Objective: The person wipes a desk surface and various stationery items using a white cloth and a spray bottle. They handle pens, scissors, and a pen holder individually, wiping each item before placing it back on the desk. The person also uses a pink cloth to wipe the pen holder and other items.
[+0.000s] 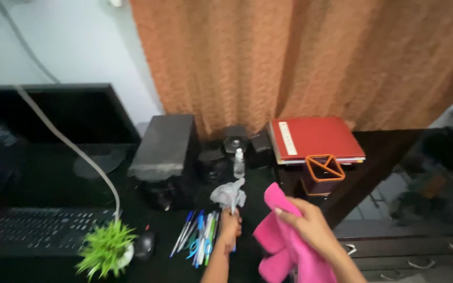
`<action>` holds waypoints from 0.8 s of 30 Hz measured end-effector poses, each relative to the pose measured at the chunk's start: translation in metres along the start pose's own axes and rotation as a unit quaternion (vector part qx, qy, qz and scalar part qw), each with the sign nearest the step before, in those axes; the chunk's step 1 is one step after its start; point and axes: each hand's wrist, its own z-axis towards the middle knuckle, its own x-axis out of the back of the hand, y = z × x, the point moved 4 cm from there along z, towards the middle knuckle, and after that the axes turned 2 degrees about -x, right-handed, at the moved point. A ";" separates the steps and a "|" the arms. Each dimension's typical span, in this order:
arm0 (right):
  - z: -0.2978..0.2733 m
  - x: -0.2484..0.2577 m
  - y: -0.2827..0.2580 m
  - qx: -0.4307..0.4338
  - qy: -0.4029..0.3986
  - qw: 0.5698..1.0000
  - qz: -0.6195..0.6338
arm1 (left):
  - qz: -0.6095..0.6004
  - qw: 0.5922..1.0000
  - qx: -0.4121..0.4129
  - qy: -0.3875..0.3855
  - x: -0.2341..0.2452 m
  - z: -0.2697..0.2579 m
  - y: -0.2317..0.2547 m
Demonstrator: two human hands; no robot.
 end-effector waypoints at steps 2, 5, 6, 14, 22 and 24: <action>0.011 0.022 0.002 0.024 0.046 0.998 -0.032 | 0.169 0.978 -0.098 0.077 -0.023 0.007 -0.016; 0.025 0.041 0.011 -0.020 0.051 0.999 0.003 | 0.241 0.956 -0.142 0.088 -0.053 0.010 -0.033; 0.025 0.046 0.015 -0.035 0.051 0.998 0.028 | 0.235 0.959 -0.140 0.077 -0.063 0.009 -0.037; 0.039 0.070 0.026 -0.036 0.079 0.996 -0.032 | 0.500 0.835 -0.213 0.078 -0.102 -0.056 0.028; 0.056 0.061 0.034 -0.056 0.037 0.997 -0.039 | 0.609 0.757 -0.231 0.043 -0.098 -0.057 0.052; 0.060 0.056 0.029 -0.055 0.027 0.998 -0.033 | 0.632 0.728 -0.260 0.064 -0.087 -0.067 0.079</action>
